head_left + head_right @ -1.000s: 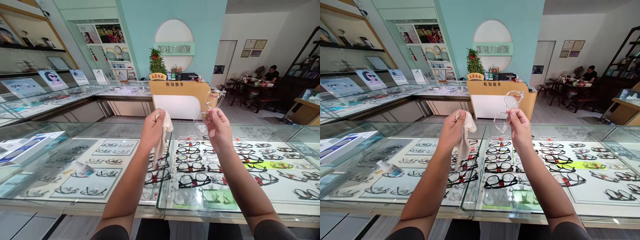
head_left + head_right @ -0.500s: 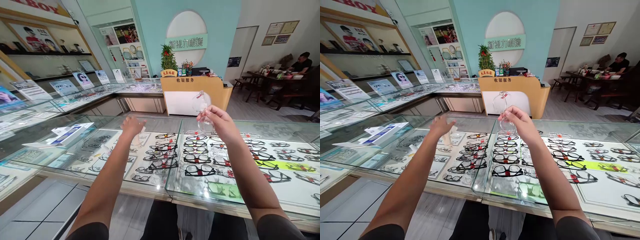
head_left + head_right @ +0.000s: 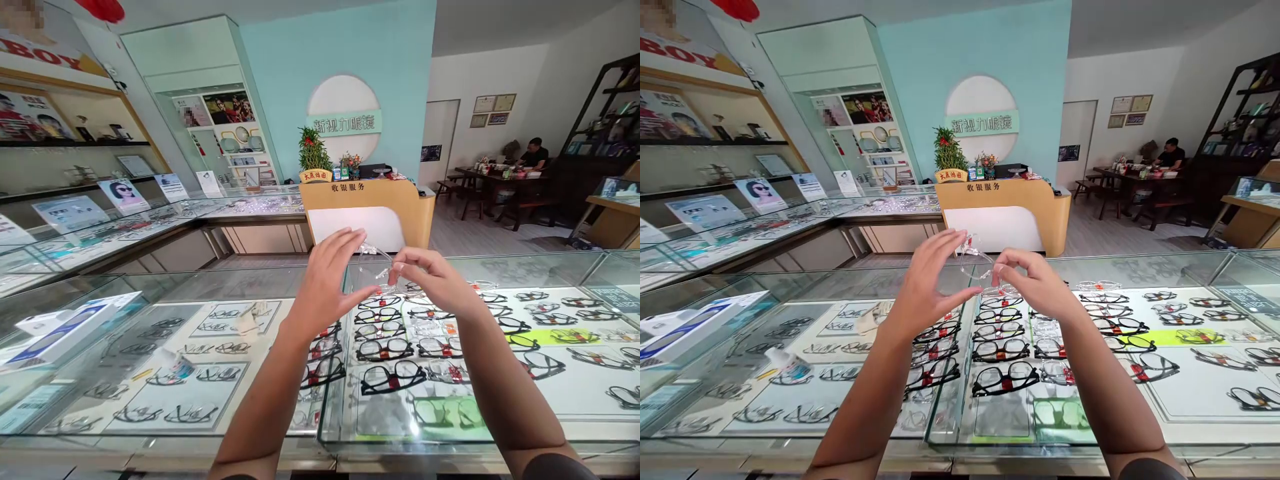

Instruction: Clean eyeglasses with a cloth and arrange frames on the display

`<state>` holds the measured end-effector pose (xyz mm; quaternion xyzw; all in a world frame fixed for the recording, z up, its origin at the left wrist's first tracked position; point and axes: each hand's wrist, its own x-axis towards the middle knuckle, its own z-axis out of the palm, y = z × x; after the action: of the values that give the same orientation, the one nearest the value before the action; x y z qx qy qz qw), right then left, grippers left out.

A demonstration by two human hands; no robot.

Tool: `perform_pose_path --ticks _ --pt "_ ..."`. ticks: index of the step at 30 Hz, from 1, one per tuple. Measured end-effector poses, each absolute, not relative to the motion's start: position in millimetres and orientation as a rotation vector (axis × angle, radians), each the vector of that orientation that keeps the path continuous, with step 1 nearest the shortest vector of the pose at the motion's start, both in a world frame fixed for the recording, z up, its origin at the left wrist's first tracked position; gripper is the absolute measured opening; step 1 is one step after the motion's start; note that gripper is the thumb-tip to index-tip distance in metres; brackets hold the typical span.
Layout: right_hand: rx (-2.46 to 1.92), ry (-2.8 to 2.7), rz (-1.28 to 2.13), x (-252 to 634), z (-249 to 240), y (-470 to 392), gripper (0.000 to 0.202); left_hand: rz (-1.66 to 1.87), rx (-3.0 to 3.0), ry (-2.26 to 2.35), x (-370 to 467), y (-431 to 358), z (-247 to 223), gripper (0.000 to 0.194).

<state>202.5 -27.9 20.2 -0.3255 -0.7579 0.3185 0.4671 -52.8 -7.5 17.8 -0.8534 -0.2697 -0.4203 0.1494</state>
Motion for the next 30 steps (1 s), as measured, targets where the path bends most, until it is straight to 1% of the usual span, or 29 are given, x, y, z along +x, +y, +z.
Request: perform_pose_path --ticks 4,9,11,14,15,20,22,25,30 --pt "-0.838 -1.873 0.765 200 22 -35 0.031 -1.250 -2.414 -0.722 -59 -3 11 0.077" --pt "-0.883 -1.872 0.710 195 24 -40 0.030 -1.317 -2.397 -0.699 -60 -2 10 0.071" --pt "-0.892 -1.833 0.633 194 24 -40 0.027 -1.358 -2.383 -0.710 -60 -2 10 0.068" --pt "-0.880 -1.703 0.438 197 22 -40 0.015 -1.456 -2.316 -0.789 -61 -3 12 0.066" --pt "-0.868 -1.659 0.369 198 21 -39 0.015 -1.503 -2.278 -0.835 -62 -3 13 0.066" --pt "-0.842 -1.635 0.134 200 19 -37 0.051 -1.754 -2.080 -1.015 -67 -4 17 0.063" --pt "-0.852 -1.684 0.065 197 18 -38 0.060 -1.816 -2.059 -1.028 -67 -5 17 0.063" --pt "-0.869 -1.690 -0.026 191 16 -38 0.063 -1.882 -2.056 -1.005 -66 -5 17 0.063" --pt "-0.893 -1.620 -0.120 188 13 -35 0.058 -1.983 -2.050 -0.993 -60 0 10 0.068"
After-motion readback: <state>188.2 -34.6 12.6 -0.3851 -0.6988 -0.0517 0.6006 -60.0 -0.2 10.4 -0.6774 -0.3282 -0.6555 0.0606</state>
